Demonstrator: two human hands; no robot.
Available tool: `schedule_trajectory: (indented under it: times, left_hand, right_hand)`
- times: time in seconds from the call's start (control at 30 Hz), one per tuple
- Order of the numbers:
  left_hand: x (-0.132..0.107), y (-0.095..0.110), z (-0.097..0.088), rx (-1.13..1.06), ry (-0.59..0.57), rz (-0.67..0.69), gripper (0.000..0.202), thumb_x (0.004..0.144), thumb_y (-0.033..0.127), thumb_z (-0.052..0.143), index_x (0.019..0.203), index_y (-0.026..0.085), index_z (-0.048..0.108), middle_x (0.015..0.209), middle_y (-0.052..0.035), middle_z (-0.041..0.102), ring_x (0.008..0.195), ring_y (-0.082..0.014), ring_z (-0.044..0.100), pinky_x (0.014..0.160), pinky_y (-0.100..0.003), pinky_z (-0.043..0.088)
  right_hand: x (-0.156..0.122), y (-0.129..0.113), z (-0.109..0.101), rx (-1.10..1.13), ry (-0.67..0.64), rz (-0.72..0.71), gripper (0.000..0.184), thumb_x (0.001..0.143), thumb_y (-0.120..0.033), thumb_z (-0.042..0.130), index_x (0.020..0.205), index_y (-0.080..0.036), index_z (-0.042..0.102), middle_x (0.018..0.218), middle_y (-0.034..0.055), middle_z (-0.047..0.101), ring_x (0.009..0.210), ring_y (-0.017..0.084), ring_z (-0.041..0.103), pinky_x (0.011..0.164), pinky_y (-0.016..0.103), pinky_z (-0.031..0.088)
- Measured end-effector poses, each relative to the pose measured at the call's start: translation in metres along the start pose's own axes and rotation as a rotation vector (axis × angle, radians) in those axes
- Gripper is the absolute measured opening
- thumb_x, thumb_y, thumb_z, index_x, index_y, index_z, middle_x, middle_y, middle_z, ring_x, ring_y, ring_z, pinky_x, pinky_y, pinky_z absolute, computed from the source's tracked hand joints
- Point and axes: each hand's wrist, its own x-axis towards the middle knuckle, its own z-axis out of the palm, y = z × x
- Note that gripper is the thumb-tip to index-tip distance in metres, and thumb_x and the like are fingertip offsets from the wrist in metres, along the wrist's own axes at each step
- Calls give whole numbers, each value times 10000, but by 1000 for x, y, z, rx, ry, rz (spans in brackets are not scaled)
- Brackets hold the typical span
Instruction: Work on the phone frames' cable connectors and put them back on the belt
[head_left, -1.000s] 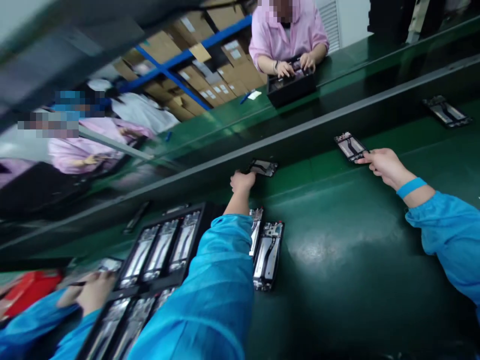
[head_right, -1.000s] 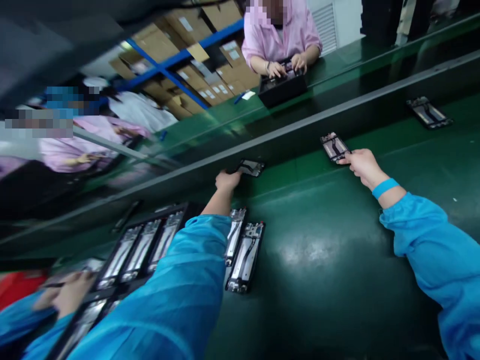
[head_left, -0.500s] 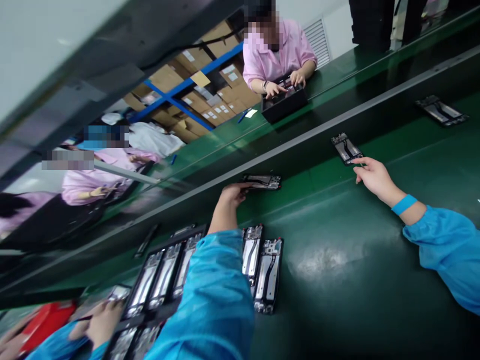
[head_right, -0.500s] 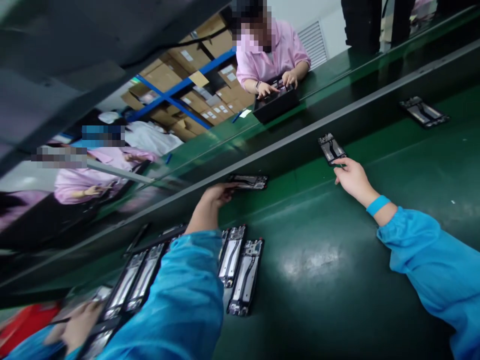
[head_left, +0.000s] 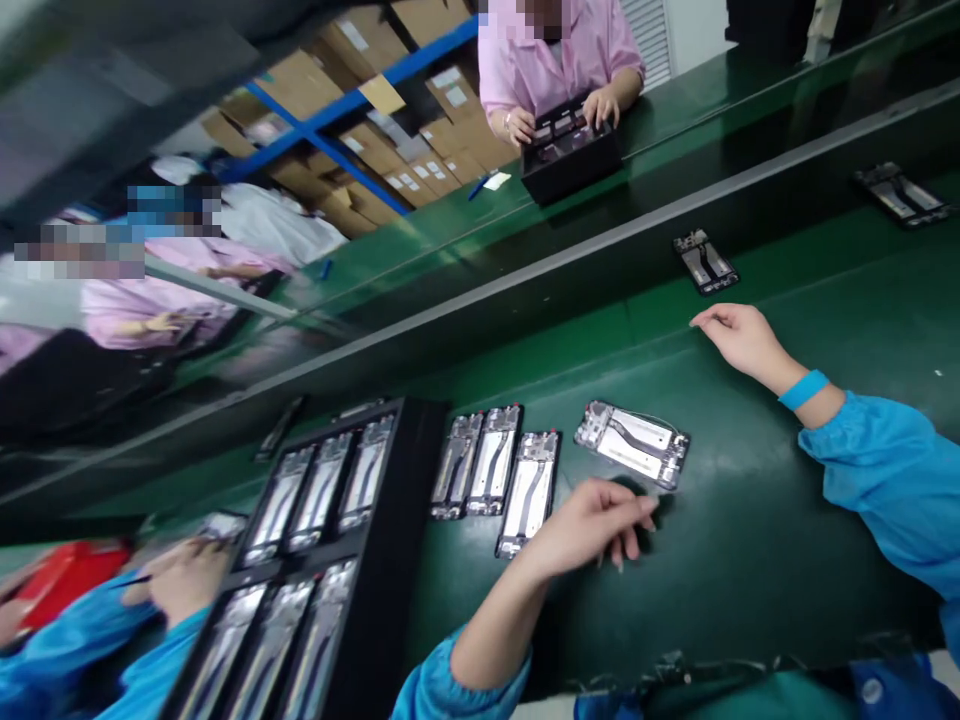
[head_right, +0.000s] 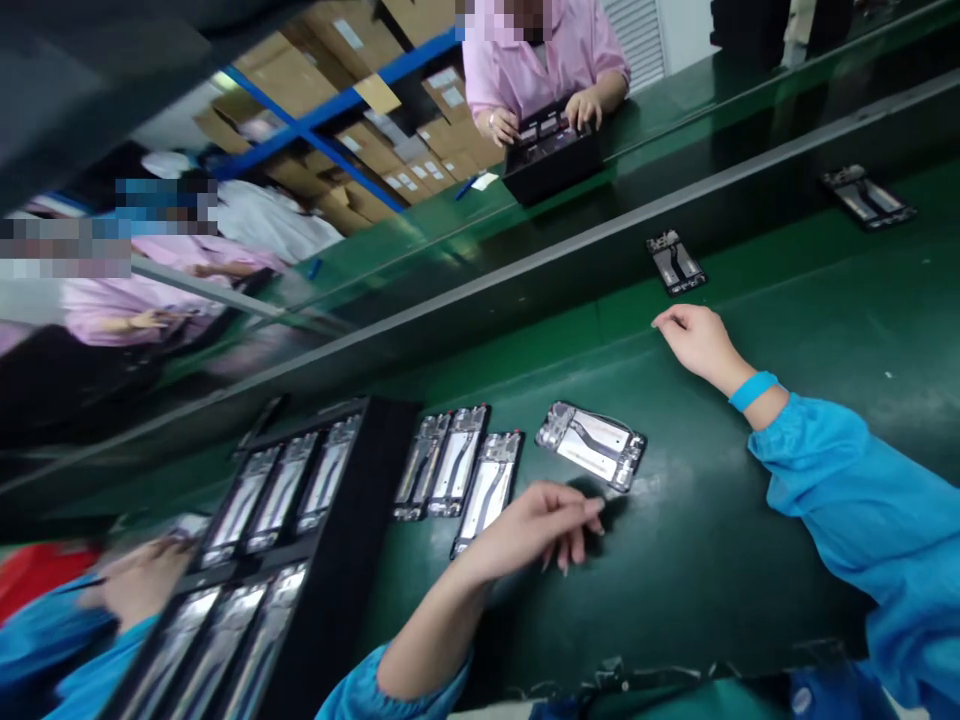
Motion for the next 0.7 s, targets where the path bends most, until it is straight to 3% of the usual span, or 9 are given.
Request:
schedule_trajectory:
  times: [0.03,0.1,0.17,0.2,0.3,0.4,0.47,0.6,0.7]
  left_hand:
    - [0,3,7,135,23,105,414,810,543,776,770,134,723,652,-66,713,559,-162,640,530,-247,475]
    - [8,10,12,489,189,433,335,890,493,719,992,176,764,925,-90,761,866,-219,693,800,-328,537]
    - [21,14,11,796,360,719,475,919,486,694,1307,214,662,1237,-126,694,1185,-295,606,1036,-443,455]
    - [28,13,11,875,396,784,599,913,493,704,1424,210,570,1307,-142,651,1252,-320,557,1080,-480,411]
    - [36,4,14,933,388,832,823,921,517,694,1583,183,338,1258,-136,635,1216,-313,543,1057,-470,400]
    - [21,-3,26,953,357,838,848,957,493,651,1623,172,235,1209,-129,633,1169,-306,543,999,-446,405]
    - [11,1,36,985,326,837,795,972,470,627,1613,165,268,1233,-135,631,1157,-312,538,962,-445,396]
    - [14,22,55,947,269,898,557,1022,349,561,1519,130,436,1197,-114,676,1109,-275,557,892,-408,378]
    - [29,32,62,895,285,965,231,1029,282,548,1174,167,686,990,-60,712,999,-238,575,831,-381,352]
  right_hand:
    - [-4,-2,-2,-29,-19,-9,282,891,-291,531,916,-151,775,863,75,757,814,219,660,761,324,463]
    - [-14,-9,-6,-78,-65,-21,328,926,-306,491,976,-150,776,853,70,749,803,218,651,745,323,453]
    - [-27,-17,-13,-126,-106,-32,332,943,-309,476,984,-157,768,859,63,743,780,206,638,727,315,438]
    - [-35,-22,-18,-162,-131,-25,315,946,-320,487,948,-164,761,829,52,732,742,195,622,702,308,426]
    - [-68,-40,-36,-305,-273,77,327,927,-440,587,727,-195,668,606,-9,601,562,150,504,568,289,344]
    - [-107,-61,-53,-439,-565,160,398,876,-513,682,638,-209,588,544,-32,538,524,134,476,522,283,291]
    - [-130,-73,-60,-568,-713,145,364,855,-518,719,685,-211,623,604,-21,595,555,143,502,536,288,283]
    - [-155,-85,-57,-779,-735,114,383,870,-547,714,737,-202,614,730,15,663,625,170,541,574,296,280]
    - [-157,-87,-52,-835,-733,124,381,891,-528,702,730,-200,596,719,16,657,628,173,552,582,297,277]
